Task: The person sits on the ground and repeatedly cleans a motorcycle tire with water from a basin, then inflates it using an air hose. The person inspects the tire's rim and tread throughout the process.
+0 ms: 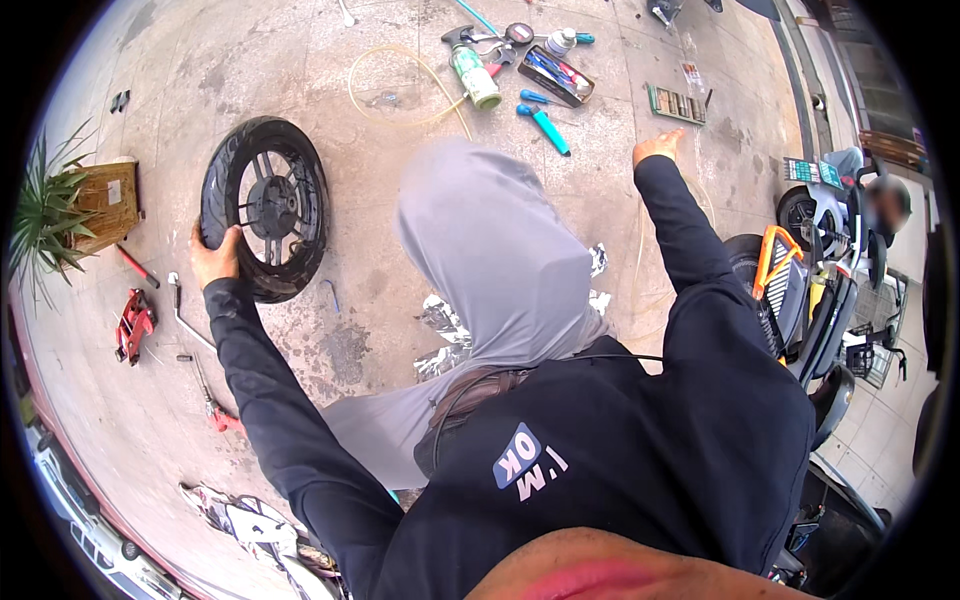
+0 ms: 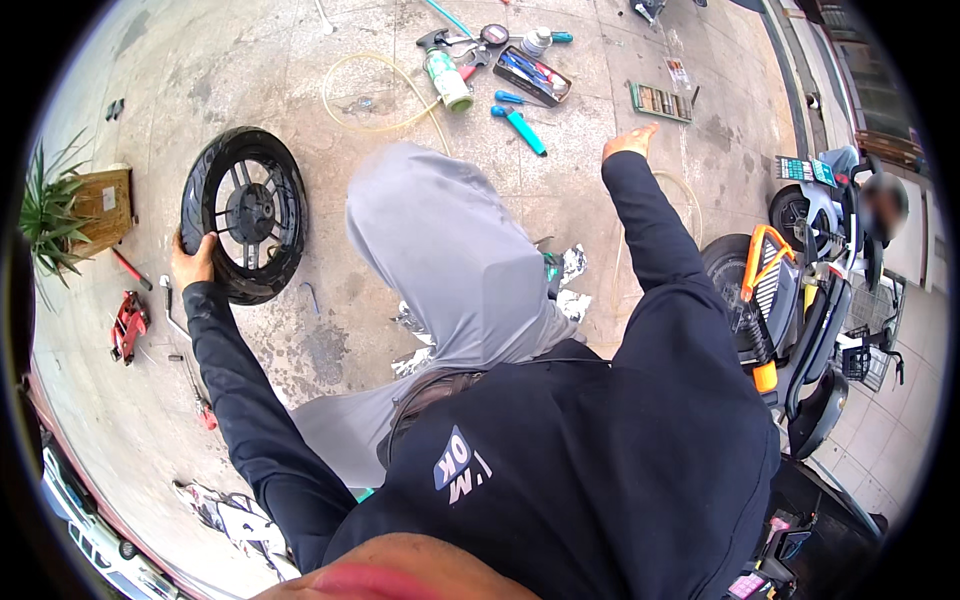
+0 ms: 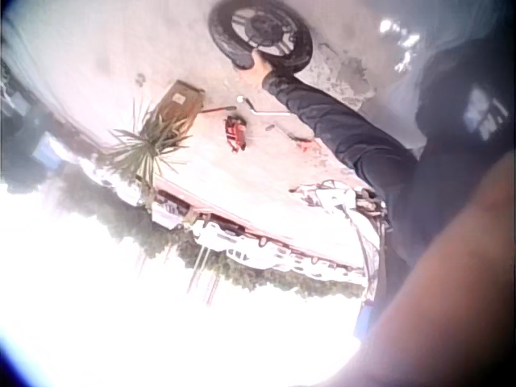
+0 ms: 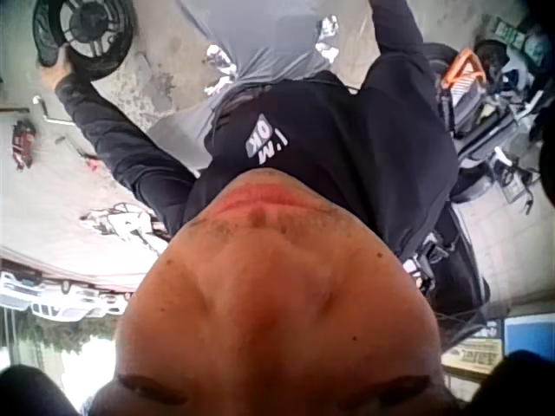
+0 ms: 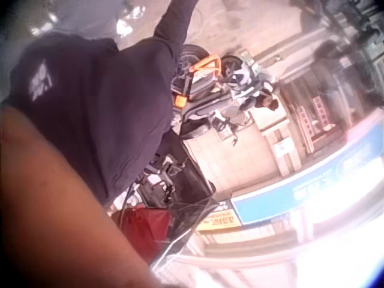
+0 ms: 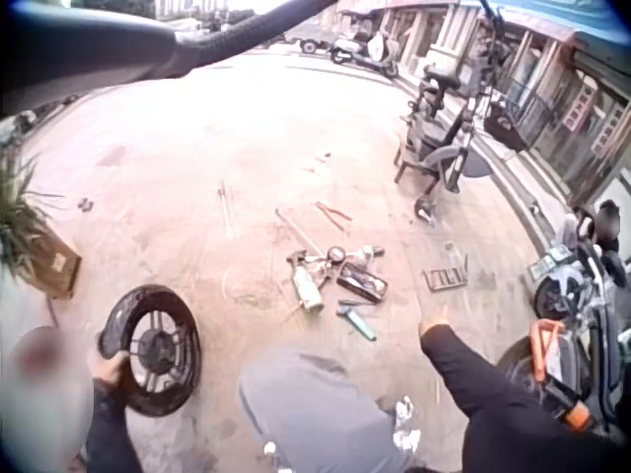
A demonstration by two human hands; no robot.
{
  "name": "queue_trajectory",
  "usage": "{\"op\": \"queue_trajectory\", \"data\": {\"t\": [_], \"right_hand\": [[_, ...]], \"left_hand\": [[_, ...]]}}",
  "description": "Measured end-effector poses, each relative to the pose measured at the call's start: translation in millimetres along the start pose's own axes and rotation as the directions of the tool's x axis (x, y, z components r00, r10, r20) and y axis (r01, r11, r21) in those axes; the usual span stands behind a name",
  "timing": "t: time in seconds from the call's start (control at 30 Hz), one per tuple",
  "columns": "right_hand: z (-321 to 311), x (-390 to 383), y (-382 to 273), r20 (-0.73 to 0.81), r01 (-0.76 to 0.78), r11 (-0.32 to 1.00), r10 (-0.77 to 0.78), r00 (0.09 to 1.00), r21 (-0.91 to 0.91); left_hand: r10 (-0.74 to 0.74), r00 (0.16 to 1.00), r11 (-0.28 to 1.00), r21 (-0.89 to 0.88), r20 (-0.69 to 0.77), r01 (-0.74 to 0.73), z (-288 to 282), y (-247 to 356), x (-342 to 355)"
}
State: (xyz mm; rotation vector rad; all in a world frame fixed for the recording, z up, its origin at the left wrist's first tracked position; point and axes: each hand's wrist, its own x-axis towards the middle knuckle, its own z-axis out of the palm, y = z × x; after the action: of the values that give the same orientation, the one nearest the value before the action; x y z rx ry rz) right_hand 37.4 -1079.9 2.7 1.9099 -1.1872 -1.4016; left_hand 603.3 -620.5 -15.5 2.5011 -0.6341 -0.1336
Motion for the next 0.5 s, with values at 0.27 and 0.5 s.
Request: {"op": "queue_trajectory", "data": {"t": [0.27, 0.5], "right_hand": [[-11, 182, -69, -0.333, 0.270, 0.372, 0.115, 0.936, 0.888], [-45, 285, -88, -0.660, 0.548, 0.625, -0.070, 0.748, 0.555]], "left_hand": [[-0.155, 0.988, 0.924, 0.355, 0.002, 0.144, -14, -12, 74], [-0.235, 0.972, 0.922, 0.313, -0.015, 0.227, -6, -2, 87]]}}
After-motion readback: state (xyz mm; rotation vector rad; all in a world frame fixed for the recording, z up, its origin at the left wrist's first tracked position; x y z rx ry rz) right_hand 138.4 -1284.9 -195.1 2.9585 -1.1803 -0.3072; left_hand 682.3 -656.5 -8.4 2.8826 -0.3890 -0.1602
